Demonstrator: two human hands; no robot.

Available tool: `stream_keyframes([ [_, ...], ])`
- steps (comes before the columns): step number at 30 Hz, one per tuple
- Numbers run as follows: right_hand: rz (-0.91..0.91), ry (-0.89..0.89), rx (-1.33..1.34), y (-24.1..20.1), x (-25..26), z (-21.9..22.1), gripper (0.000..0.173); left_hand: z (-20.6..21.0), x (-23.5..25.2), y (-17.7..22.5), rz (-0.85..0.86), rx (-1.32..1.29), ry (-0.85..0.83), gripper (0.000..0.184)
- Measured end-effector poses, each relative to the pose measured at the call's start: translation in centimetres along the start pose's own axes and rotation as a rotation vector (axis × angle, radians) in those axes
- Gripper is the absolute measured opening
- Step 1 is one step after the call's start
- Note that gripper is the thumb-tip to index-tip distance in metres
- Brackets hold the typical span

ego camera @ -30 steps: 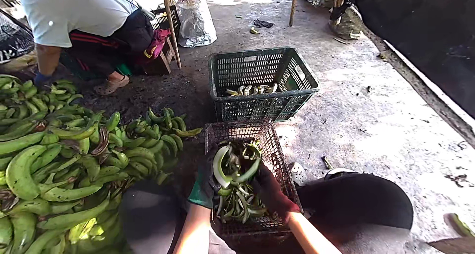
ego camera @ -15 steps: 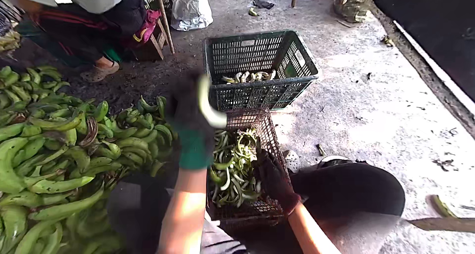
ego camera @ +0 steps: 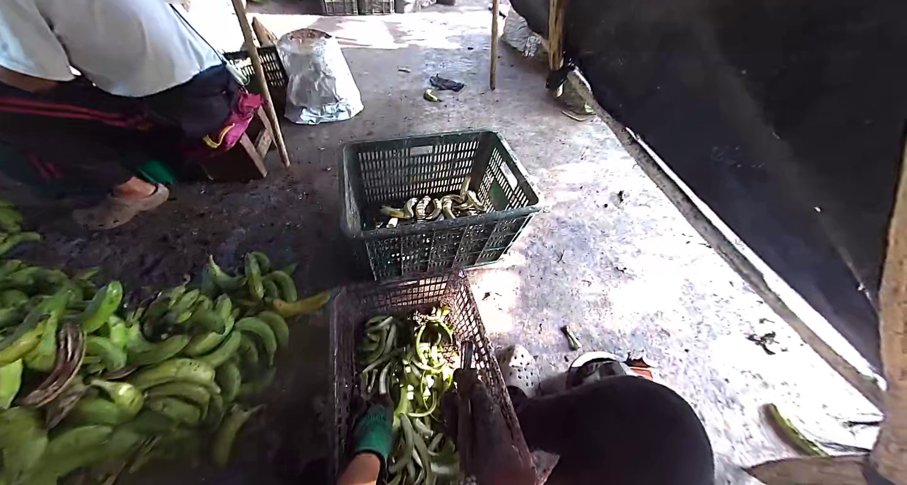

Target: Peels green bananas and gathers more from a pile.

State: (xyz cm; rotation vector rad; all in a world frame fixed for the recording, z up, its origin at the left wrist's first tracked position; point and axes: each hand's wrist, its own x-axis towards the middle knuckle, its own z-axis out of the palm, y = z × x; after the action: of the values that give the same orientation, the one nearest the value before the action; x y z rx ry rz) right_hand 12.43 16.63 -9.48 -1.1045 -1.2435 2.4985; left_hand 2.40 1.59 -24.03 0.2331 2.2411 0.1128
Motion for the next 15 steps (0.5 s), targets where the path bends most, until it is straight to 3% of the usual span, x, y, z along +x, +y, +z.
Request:
stream_keyframes([
  [2,0.065,0.187,-0.061,1.6,0.4,0.7,0.025,-1.8,-0.7,0.6,0.111,0.041,0.014,0.058],
  [4,0.160,0.269,-0.074,3.2,0.7,1.1,0.027,-4.8,-2.1,2.5,0.187,0.002,0.144,0.066],
  [6,0.284,0.201,-0.024,4.0,0.7,1.5,0.040,-8.0,-4.7,4.7,0.221,-0.029,0.246,0.068],
  [8,0.360,0.133,0.206,4.2,0.8,2.8,0.045,-10.1,-8.2,6.2,0.287,-0.049,0.321,0.069],
  [10,0.274,0.021,0.348,4.6,1.2,3.7,0.045,-11.0,-11.0,6.6,0.364,-0.065,0.407,0.069],
  [11,0.197,-0.011,0.297,4.7,1.3,4.0,0.041,-10.8,-11.9,6.3,0.406,-0.122,0.485,0.066],
  [13,0.029,-0.013,-0.031,5.0,2.0,3.4,0.028,-10.1,-13.2,5.3,0.485,-0.399,0.684,0.051],
  [15,0.018,0.047,-0.279,5.9,3.1,1.8,0.035,-9.9,-15.4,5.3,0.581,-0.929,0.806,0.036],
])
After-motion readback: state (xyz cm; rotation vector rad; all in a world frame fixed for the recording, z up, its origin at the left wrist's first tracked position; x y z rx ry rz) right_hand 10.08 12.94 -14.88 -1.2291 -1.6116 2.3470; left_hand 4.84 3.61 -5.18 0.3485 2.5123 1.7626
